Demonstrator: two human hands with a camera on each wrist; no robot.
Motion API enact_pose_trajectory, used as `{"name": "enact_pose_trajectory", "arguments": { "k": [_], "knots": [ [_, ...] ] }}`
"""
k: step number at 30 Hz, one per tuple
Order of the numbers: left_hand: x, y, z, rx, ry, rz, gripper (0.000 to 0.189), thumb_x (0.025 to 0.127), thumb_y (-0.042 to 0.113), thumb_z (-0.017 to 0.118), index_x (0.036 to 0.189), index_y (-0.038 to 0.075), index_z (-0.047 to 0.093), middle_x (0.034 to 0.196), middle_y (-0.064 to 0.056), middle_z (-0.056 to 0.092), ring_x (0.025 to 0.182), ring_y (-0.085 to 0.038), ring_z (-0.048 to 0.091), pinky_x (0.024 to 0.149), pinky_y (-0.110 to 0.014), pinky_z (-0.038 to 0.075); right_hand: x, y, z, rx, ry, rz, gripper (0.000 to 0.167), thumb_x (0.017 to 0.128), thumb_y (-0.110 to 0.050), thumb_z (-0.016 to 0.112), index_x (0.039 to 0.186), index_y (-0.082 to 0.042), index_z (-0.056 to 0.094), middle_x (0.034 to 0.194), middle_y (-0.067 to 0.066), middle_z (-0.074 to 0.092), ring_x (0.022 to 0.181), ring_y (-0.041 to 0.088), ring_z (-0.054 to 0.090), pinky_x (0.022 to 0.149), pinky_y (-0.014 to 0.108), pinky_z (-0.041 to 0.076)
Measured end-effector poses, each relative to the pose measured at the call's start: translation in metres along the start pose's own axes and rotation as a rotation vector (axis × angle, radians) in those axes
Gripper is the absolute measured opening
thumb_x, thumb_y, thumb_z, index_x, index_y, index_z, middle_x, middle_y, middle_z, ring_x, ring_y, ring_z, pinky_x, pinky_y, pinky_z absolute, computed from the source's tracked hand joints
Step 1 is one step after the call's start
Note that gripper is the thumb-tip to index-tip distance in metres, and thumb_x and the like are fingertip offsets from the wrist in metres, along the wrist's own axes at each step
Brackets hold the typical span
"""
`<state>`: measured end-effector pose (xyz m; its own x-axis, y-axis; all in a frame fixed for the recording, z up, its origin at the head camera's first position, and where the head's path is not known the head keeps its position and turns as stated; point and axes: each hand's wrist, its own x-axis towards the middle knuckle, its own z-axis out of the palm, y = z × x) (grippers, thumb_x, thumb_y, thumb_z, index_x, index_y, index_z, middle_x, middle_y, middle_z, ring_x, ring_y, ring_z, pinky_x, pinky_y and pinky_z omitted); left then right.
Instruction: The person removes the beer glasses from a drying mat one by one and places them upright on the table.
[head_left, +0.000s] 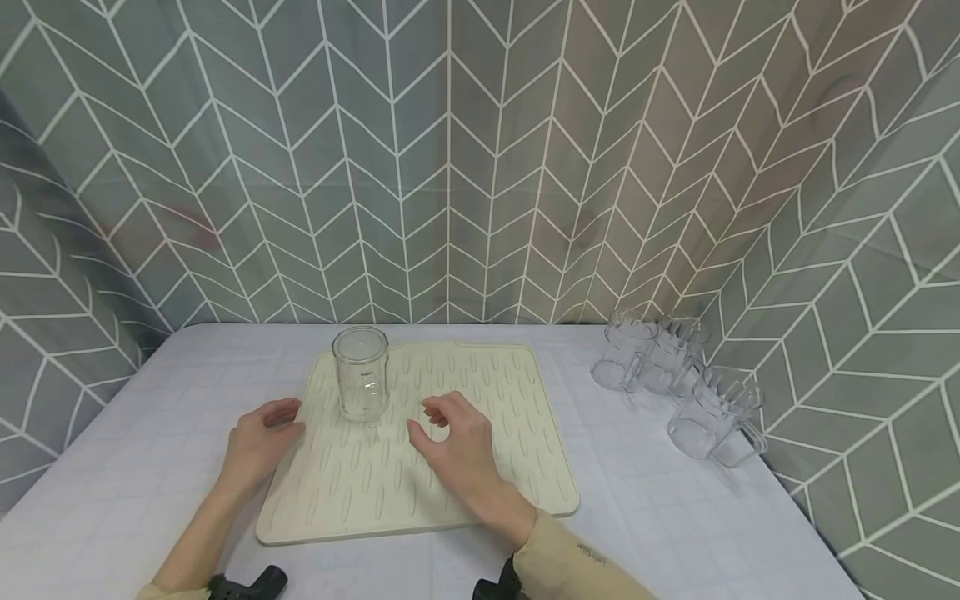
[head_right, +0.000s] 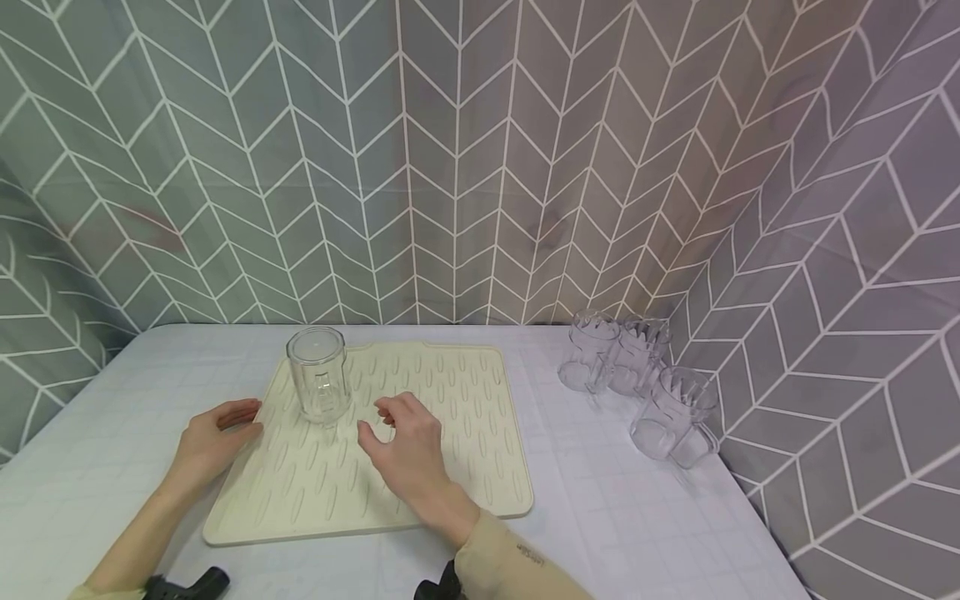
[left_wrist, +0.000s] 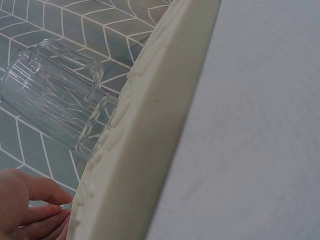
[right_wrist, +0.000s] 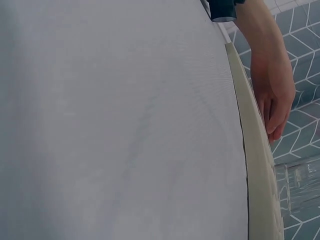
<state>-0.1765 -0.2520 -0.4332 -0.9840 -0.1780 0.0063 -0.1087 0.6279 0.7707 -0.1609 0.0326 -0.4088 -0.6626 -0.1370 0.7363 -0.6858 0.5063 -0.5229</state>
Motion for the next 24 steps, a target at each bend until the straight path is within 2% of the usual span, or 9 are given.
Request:
{"name": "enact_pose_trajectory", "arguments": {
  "k": [9,16,24],
  "knots": [
    [-0.001,0.001,0.000,0.006,-0.005,0.005,0.056,0.099,0.020,0.058,0.144,-0.009,0.042,0.141,-0.036,0.048,0.129,-0.052,0.049,0.103,-0.058,0.049,0.005,-0.008,0.015,0.005,-0.040,0.039,0.020,0.080,-0.011,0.081,0.096,-0.005,0.071,0.085,0.004,0.067,0.074,0.016,0.066,0.064,0.026,0.058],
    [-0.001,0.001,-0.001,0.002,-0.005,0.009,0.055,0.099,0.019,0.058,0.144,-0.009,0.042,0.141,-0.036,0.048,0.128,-0.053,0.049,0.103,-0.059,0.049,0.008,-0.015,0.028,-0.024,-0.081,0.066,0.018,0.083,-0.012,0.079,0.097,-0.004,0.071,0.087,0.006,0.068,0.075,0.017,0.066,0.067,0.011,0.051],
    [-0.001,0.001,-0.001,0.002,-0.006,0.013,0.056,0.099,0.020,0.058,0.144,-0.009,0.042,0.141,-0.036,0.048,0.128,-0.053,0.049,0.104,-0.059,0.049,0.010,-0.018,0.039,-0.068,-0.108,0.083,0.020,0.085,-0.015,0.078,0.100,-0.003,0.071,0.088,0.006,0.069,0.075,0.016,0.066,0.065,0.008,0.047]
  ]
}}
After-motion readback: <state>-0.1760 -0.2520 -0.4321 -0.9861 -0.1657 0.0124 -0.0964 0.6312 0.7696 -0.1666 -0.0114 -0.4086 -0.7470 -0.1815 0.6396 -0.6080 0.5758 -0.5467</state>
